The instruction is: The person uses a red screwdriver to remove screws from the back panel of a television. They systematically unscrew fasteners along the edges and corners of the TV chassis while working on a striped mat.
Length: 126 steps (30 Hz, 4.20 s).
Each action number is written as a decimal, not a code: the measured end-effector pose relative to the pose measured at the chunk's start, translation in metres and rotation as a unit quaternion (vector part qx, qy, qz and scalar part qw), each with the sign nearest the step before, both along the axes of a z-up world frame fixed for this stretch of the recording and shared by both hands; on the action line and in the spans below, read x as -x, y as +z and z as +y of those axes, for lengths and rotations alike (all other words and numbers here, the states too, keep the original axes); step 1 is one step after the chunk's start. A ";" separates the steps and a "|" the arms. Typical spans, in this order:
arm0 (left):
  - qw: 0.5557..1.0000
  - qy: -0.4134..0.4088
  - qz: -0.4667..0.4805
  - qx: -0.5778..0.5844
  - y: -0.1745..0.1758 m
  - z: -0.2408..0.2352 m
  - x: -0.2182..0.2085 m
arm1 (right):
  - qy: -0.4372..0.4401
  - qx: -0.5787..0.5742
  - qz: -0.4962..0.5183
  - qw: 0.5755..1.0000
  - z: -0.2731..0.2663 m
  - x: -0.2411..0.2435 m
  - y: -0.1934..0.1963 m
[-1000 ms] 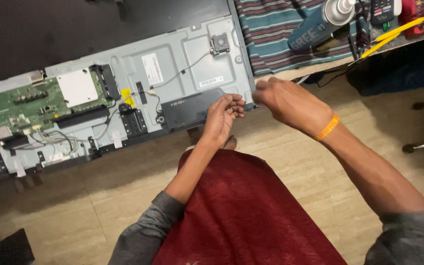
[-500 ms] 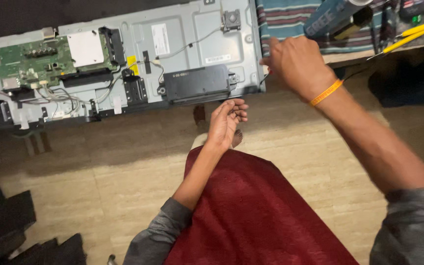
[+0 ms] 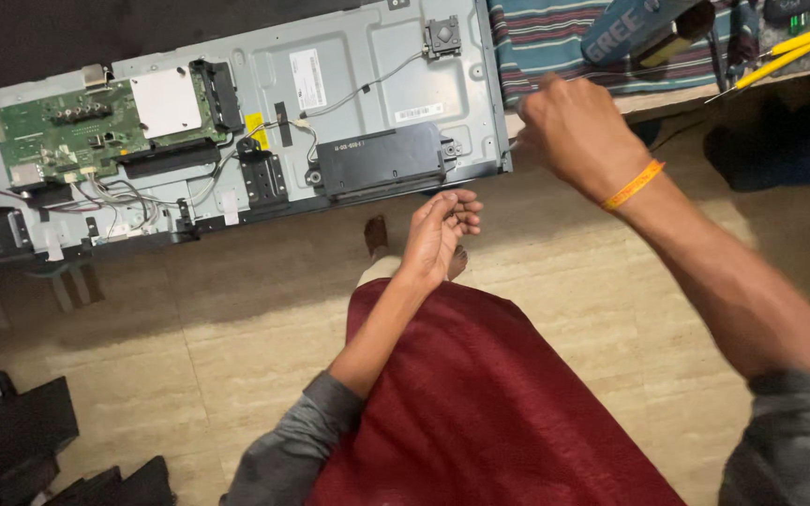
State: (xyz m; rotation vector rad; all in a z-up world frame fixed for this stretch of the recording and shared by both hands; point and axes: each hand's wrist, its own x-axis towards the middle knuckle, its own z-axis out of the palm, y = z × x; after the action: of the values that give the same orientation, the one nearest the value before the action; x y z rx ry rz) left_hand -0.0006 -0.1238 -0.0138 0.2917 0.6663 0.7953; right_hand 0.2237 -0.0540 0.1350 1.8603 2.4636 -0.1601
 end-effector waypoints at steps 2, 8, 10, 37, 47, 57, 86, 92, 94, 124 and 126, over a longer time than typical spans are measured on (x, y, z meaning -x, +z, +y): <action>1.000 -0.017 0.007 0.006 0.006 0.008 0.005 | -0.068 0.051 -0.040 0.996 0.003 0.009 -0.001; 0.999 -0.041 0.006 -0.018 0.020 0.042 0.023 | 0.086 0.057 0.039 0.994 0.024 0.012 0.030; 0.999 -0.038 0.006 -0.016 0.018 0.052 0.031 | 0.103 0.082 -0.087 0.988 0.020 0.013 0.033; 0.991 -0.134 -0.025 -0.020 0.008 0.122 0.092 | -0.188 0.178 -0.200 0.945 0.024 0.070 0.046; 0.994 -0.104 -0.033 -0.001 0.005 0.134 0.103 | -0.110 0.056 -0.079 0.989 0.002 0.056 0.045; 0.981 -0.192 -0.012 -0.021 0.025 0.123 0.092 | -0.412 0.150 0.107 0.893 0.019 0.059 0.045; 0.992 -0.112 -0.064 0.013 0.007 0.156 0.100 | -0.367 -0.412 0.598 0.581 -0.051 0.187 -0.008; 0.988 -0.109 -0.096 0.048 0.003 0.160 0.103 | -0.357 -0.374 0.578 0.631 -0.030 0.192 -0.012; 0.988 -0.109 -0.100 0.053 0.003 0.162 0.105 | -0.362 -0.365 0.591 0.621 -0.024 0.196 -0.009; 0.993 -0.103 -0.026 0.051 0.019 0.179 0.096 | -0.335 -0.352 0.616 0.620 0.006 0.207 -0.022; 0.993 -0.097 -0.024 0.056 0.020 0.180 0.096 | -0.334 -0.352 0.619 0.617 0.007 0.206 -0.025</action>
State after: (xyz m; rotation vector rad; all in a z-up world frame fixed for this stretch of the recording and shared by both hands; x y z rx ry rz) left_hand -0.0965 0.0564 0.0066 0.2311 0.6235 0.5755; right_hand 0.0181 -0.0475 0.1103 4.0926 2.1612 -0.8811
